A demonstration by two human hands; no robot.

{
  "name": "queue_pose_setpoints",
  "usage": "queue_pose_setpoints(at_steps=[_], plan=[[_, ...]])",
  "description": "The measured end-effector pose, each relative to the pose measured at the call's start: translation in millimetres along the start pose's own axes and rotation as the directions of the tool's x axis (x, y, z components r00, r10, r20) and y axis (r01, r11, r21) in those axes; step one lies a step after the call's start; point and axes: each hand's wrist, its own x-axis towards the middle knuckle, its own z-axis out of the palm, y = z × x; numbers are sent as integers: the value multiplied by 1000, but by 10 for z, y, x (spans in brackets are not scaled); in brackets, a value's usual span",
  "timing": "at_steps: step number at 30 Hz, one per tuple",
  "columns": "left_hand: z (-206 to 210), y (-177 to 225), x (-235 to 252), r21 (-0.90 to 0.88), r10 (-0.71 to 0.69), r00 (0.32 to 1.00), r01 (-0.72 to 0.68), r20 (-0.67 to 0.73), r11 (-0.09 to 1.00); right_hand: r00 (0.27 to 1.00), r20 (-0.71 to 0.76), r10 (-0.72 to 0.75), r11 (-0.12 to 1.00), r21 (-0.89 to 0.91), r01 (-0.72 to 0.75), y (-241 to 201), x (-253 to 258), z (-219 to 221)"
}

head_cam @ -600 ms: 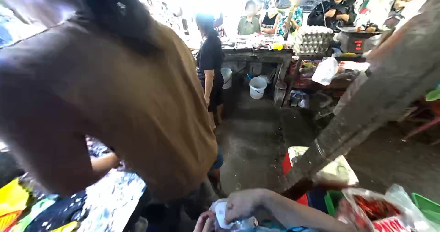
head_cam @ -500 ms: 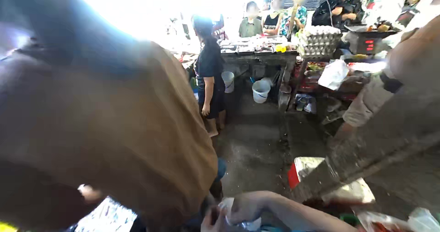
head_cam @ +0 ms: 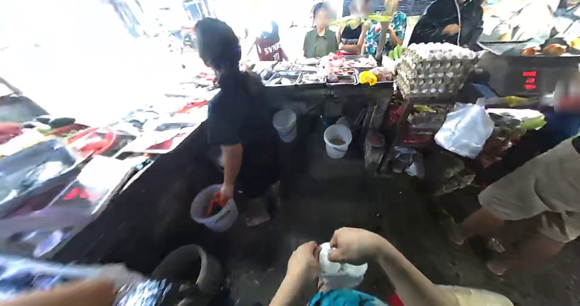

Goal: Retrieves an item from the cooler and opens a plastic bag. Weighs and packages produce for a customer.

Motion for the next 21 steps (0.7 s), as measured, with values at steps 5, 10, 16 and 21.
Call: queue_pose_setpoints(at_steps=[5,10,16,21], plan=[[-724,1131,1277,109,422,907,-420,7,901,967,-232,110,968,246,-51,977,-115,-806],[-863,2369,2079,-101,868,497,-863,10,495,703,-541,462,765,644,-7,2049,-241,-957],[-466,3131,2914,-287,819,573,-792,-42,539,417,-522,744,484,851,203,3095,-605,-1080],[-70,3951,3362,-410,793,544,-680,273,608,343,-448,826,383,892,241,3748,-1133,-1162]])
